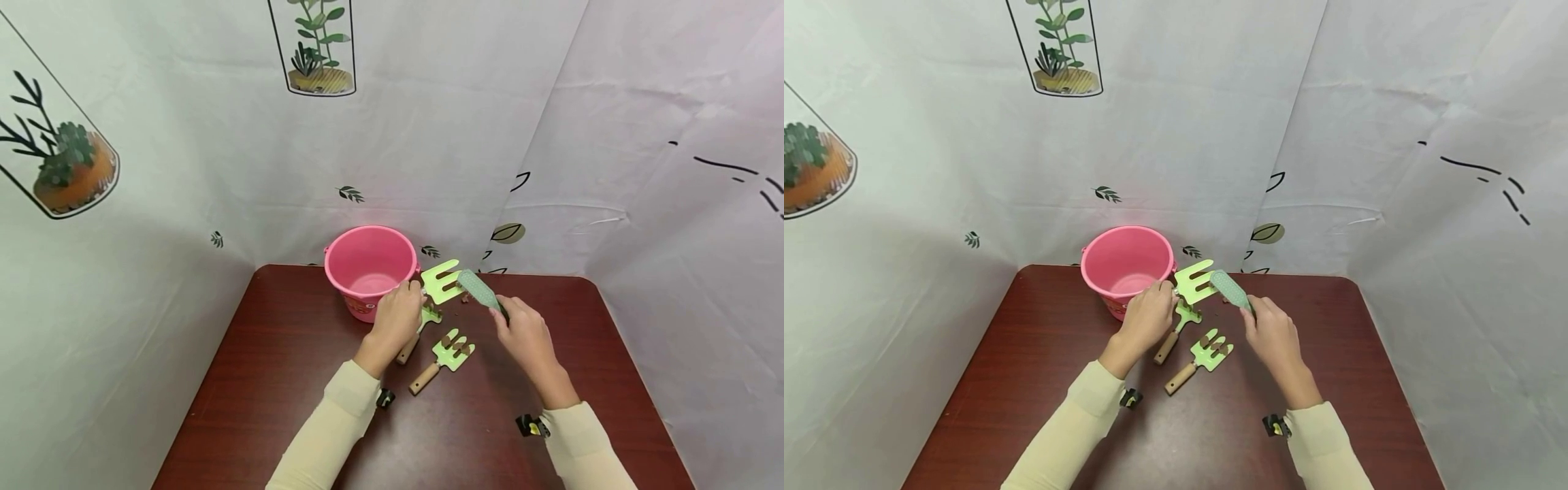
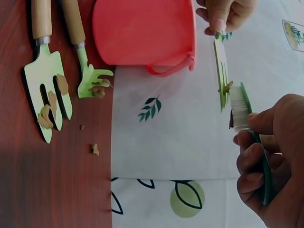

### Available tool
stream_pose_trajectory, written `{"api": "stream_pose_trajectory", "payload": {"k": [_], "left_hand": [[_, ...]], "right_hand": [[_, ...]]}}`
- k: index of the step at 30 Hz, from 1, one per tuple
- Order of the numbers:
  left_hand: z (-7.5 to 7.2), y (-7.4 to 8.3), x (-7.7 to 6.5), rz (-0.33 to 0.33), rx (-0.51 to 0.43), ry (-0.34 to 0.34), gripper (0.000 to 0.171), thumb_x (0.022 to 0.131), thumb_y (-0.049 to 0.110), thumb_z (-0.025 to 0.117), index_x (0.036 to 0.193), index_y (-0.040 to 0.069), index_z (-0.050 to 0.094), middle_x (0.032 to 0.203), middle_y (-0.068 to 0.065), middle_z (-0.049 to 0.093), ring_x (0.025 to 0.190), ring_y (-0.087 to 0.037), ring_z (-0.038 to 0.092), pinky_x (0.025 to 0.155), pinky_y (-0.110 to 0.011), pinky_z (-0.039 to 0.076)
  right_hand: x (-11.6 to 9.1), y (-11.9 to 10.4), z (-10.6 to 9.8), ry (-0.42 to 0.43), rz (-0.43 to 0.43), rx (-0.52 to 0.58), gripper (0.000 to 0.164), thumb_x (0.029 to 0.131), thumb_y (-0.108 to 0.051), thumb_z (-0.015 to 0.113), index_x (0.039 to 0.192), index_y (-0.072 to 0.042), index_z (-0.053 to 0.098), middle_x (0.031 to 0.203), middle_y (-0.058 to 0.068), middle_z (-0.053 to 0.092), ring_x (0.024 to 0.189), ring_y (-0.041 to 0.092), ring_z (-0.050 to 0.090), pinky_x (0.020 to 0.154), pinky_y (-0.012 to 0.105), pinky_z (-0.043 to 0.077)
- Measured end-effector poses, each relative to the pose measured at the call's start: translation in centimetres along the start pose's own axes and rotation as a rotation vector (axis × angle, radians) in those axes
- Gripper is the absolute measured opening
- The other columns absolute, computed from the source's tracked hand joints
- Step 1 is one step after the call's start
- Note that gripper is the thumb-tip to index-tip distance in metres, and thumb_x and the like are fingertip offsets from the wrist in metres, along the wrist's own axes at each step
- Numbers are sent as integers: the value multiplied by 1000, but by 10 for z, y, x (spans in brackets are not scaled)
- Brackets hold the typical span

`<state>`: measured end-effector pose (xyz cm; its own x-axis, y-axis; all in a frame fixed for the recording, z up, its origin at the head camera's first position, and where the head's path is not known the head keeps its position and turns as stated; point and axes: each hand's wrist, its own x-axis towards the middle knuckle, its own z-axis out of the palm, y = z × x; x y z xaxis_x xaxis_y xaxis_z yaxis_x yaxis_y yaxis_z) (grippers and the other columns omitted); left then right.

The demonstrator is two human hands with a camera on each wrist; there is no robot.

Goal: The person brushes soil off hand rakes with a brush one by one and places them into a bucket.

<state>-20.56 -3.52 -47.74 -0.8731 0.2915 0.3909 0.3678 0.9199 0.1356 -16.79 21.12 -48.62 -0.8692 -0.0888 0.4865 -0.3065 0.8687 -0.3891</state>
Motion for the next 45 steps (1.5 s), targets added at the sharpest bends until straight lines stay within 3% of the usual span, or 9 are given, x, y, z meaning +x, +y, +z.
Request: {"api": "stream_pose_trajectory", "payload": {"k": [14,24,34,45], "left_hand": [[0,0,0,-1,8,-7,19,101,22,66,99,4,62,88,-10,66,76,-26,71,65,-40,59],[-2,-1,-1,-3,-17,2,20,100,23,68,98,4,61,88,-11,67,75,-27,71,64,-41,58],[0,-3,-2,-9,-29,-1,20,101,23,66,97,4,59,88,-12,66,74,-27,71,62,-42,58],[-2,-1,-1,-24,-43,-47,20,104,23,62,99,4,60,91,-11,67,77,-28,72,63,-42,58]], "right_hand": [[0,7,-4,57,24,-100,28,92,-8,76,116,4,71,96,20,70,78,44,69,64,62,53],[3,14,-10,63,47,-83,29,94,-8,73,117,8,70,96,23,69,79,45,69,64,62,54],[4,-1,-8,43,-2,-33,28,93,-9,74,116,6,70,97,21,71,80,39,69,69,59,54],[-1,-15,3,24,-74,-55,26,93,-11,76,114,3,71,92,16,69,69,32,66,56,52,53]]}}
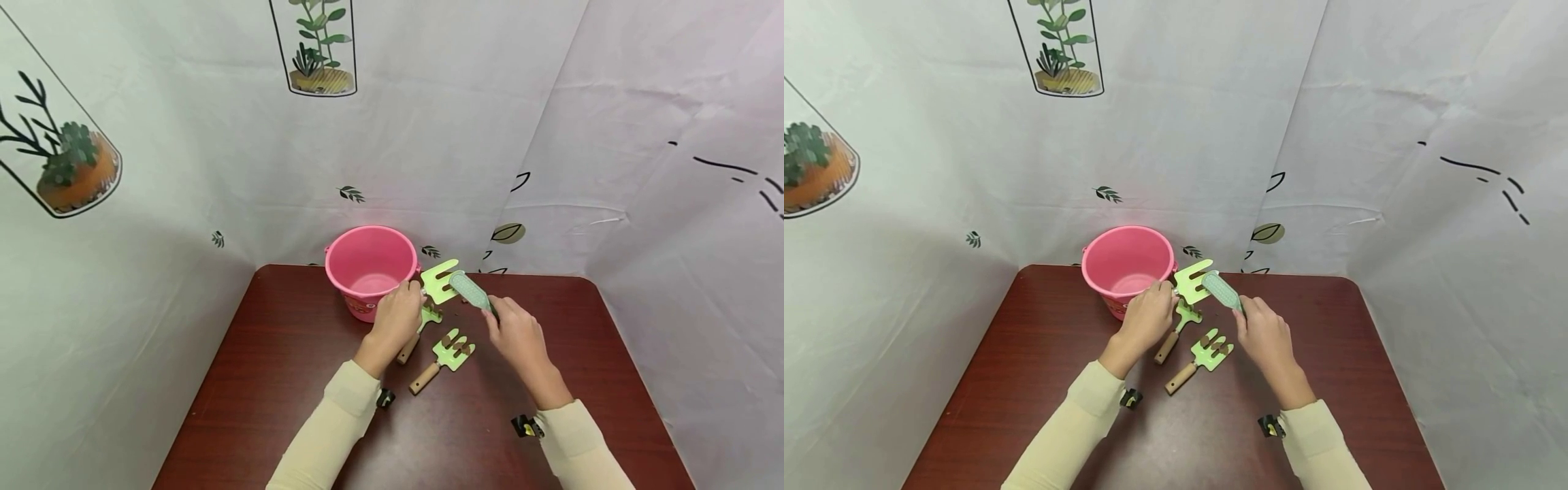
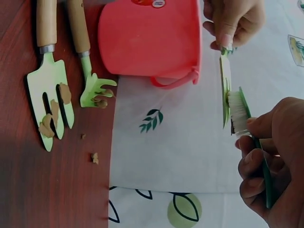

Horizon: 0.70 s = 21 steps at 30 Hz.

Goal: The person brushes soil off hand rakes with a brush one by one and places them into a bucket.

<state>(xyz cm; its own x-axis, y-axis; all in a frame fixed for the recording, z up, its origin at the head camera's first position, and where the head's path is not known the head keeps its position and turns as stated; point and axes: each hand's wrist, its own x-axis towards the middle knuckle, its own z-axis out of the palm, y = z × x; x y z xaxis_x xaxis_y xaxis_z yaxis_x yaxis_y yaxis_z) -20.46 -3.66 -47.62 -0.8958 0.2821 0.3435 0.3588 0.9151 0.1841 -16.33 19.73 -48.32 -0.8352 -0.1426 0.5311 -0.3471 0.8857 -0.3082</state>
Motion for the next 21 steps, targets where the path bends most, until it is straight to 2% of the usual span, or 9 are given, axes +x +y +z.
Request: {"api": "stream_pose_trajectory", "payload": {"k": [9,14,21], "left_hand": [[3,-2,-2,16,16,14,20,102,24,64,98,4,61,89,-11,66,76,-27,72,63,-41,58],[2,-2,-3,23,15,24,20,103,24,63,98,4,60,88,-11,66,75,-27,72,62,-41,58],[1,-3,-3,8,-7,27,20,100,23,67,97,4,60,88,-11,66,74,-28,71,61,-43,58]], "right_hand": [[-1,6,4,54,-7,-109,27,91,-13,78,115,-1,71,91,16,67,57,40,62,45,53,47],[1,11,1,71,17,-131,26,93,-15,75,115,-2,70,93,17,66,58,44,63,46,57,48],[5,22,-4,90,59,-128,29,93,-12,74,117,4,69,96,21,68,65,46,66,52,61,51]]}}
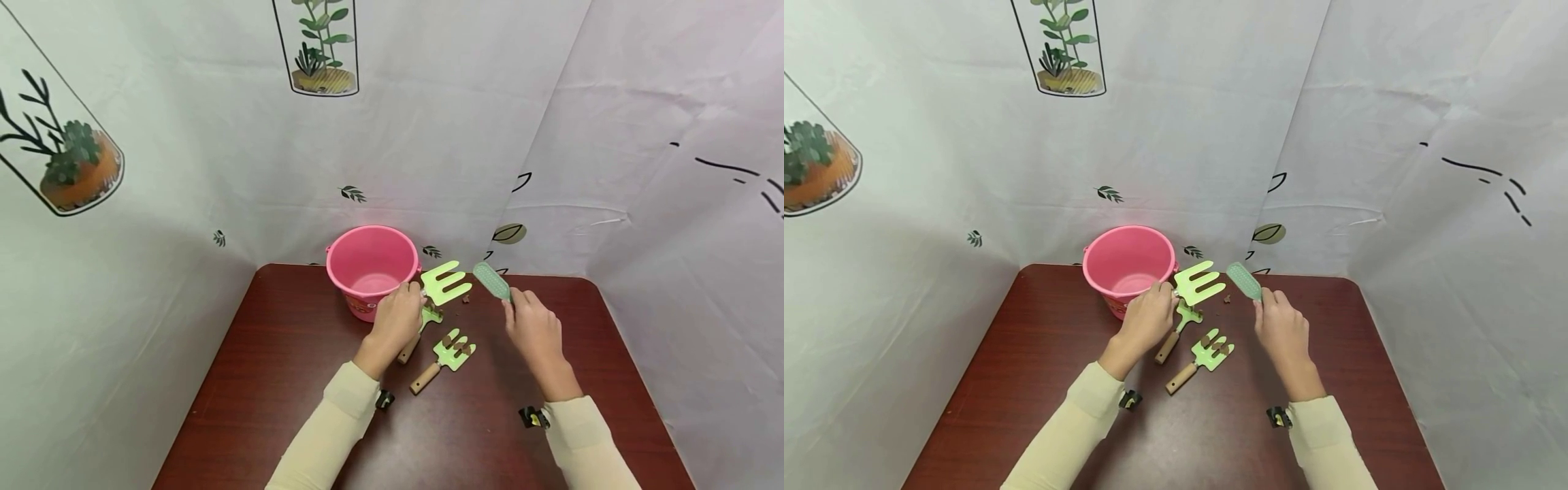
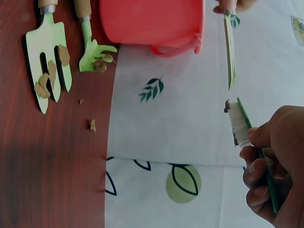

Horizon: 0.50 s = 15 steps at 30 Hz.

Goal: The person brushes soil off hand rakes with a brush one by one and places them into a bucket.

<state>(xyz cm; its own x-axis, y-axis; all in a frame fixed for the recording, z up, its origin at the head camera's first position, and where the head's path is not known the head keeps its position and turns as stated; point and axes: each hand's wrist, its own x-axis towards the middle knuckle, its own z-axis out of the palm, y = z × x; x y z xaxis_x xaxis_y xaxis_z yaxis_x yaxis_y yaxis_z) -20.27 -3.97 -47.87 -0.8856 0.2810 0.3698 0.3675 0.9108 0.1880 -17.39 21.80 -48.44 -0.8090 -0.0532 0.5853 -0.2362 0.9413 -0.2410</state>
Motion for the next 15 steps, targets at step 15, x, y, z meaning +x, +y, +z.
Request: {"api": "stream_pose_trajectory", "payload": {"k": [15], "left_hand": [[0,-3,0,-109,-142,-65,24,100,22,65,110,2,54,92,-13,67,77,-32,73,62,-45,57]], "right_hand": [[4,6,-9,-35,53,137,28,93,-7,74,117,8,70,94,23,69,77,40,67,66,59,53]]}}
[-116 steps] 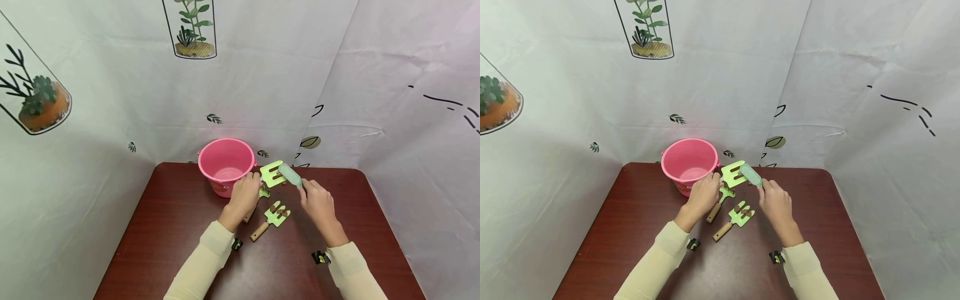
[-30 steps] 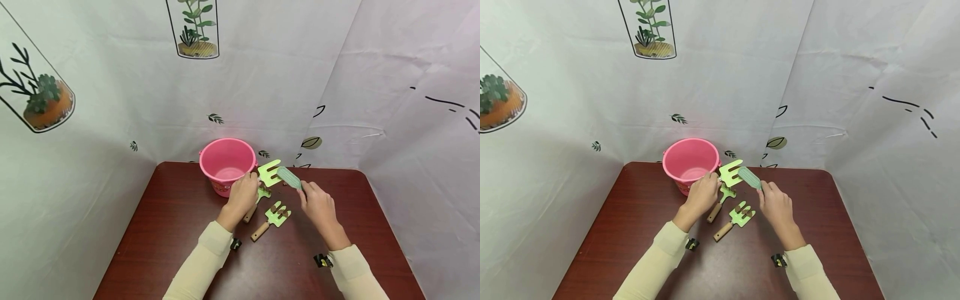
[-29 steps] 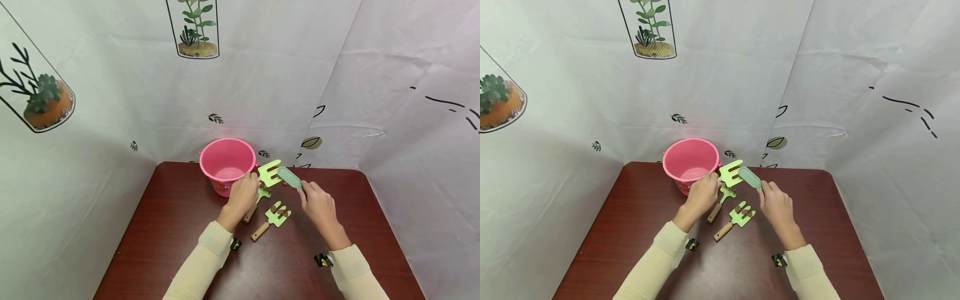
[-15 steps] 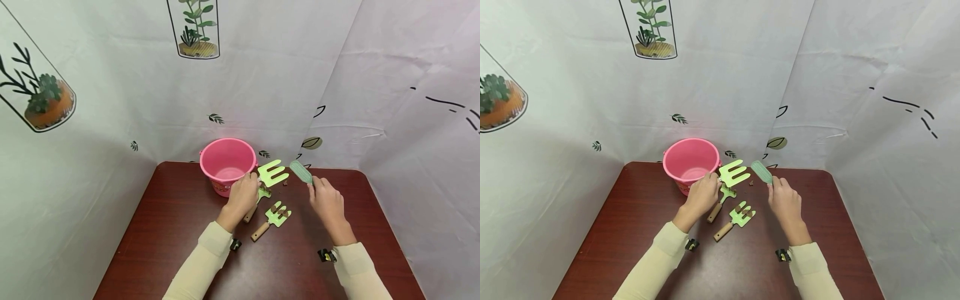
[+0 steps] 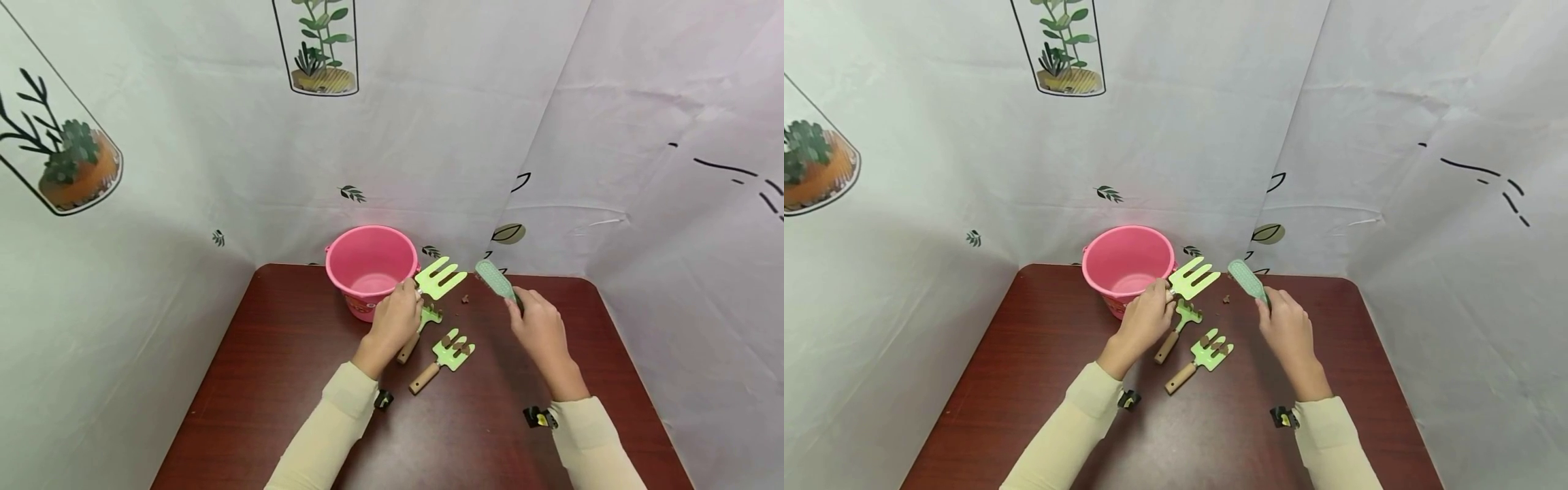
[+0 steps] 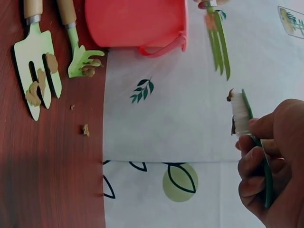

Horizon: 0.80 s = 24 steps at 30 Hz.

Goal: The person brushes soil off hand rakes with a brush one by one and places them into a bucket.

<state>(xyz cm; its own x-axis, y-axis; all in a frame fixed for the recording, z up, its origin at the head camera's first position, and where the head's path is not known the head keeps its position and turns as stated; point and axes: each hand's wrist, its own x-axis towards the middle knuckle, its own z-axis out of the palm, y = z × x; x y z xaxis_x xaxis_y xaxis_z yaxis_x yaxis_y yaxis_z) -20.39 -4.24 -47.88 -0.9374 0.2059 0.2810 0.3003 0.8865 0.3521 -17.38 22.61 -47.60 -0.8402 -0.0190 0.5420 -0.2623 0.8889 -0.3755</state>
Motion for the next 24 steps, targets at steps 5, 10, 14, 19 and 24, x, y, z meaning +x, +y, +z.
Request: {"api": "stream_pose_trajectory", "payload": {"k": [5,10,14,19,24], "left_hand": [[-2,2,-1,-51,-124,-33,28,102,19,61,115,1,45,86,-14,66,74,-35,72,57,-45,54],[-3,4,0,-99,-201,-62,24,103,21,61,112,4,47,89,-14,66,79,-37,71,62,-48,55],[-3,5,0,-114,-215,-74,19,105,23,59,106,5,53,91,-10,63,83,-35,70,68,-50,55],[-2,6,-1,-114,-163,-79,20,107,25,54,102,6,58,92,-9,62,88,-33,69,73,-49,55],[-2,6,1,-103,-111,-72,22,109,25,51,102,6,59,91,-9,62,88,-33,69,75,-49,55]], "right_hand": [[0,-2,-1,-21,22,44,29,94,-7,73,118,9,70,98,24,71,84,41,68,71,58,54],[-1,-5,-2,-52,43,73,29,95,-9,73,119,8,70,101,23,71,86,41,69,73,58,54],[0,-9,-2,-74,42,75,30,96,-10,71,120,8,69,102,23,72,85,39,68,73,57,53],[0,-12,-3,-78,34,76,29,97,-10,71,120,7,69,102,23,72,84,38,67,72,56,53],[1,-13,-2,-77,28,73,29,97,-11,70,120,7,70,101,22,72,84,38,67,72,57,53]]}}
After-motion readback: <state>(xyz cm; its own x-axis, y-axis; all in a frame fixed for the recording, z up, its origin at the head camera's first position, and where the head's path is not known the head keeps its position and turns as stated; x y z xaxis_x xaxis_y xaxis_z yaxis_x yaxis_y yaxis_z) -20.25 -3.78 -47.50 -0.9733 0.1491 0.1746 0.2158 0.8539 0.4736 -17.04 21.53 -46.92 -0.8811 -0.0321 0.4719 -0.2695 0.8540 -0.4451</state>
